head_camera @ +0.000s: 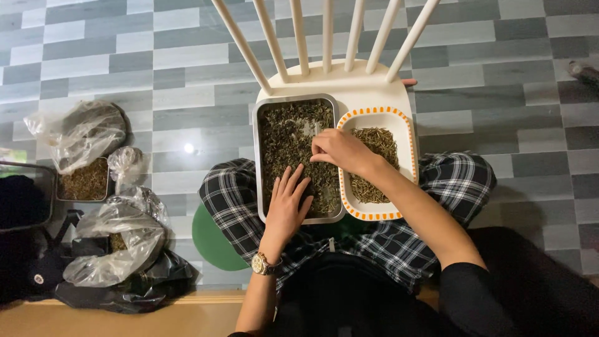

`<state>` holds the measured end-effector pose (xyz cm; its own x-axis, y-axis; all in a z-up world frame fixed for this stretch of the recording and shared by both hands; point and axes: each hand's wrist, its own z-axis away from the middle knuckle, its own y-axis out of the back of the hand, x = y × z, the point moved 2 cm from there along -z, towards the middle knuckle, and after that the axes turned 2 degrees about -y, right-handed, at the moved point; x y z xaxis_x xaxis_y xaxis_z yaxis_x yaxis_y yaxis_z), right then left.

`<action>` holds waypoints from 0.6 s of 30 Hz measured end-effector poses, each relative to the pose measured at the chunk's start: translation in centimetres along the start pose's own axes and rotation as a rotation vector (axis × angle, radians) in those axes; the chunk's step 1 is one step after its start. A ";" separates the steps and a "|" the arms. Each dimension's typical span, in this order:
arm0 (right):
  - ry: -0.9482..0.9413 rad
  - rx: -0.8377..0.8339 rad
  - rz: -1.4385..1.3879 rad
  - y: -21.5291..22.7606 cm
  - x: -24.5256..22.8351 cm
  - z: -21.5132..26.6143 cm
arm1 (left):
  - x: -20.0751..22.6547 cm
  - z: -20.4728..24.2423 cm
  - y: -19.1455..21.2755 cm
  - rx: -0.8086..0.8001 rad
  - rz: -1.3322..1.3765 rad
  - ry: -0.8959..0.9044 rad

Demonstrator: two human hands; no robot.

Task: Manually sorting dried tea leaves by picking out specific stems or debris from a tray.

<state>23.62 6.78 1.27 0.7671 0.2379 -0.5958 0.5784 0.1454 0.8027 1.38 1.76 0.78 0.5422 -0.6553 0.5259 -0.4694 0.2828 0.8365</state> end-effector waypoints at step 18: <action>0.068 0.098 -0.046 2.4 -0.9 1.2 | -0.4 0.1 -0.4 -0.030 -0.033 0.008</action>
<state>24.65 5.81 3.64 0.7207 0.2980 -0.6260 0.6394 0.0635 0.7663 1.30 1.82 0.26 0.5626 -0.6592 0.4989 -0.4303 0.2819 0.8576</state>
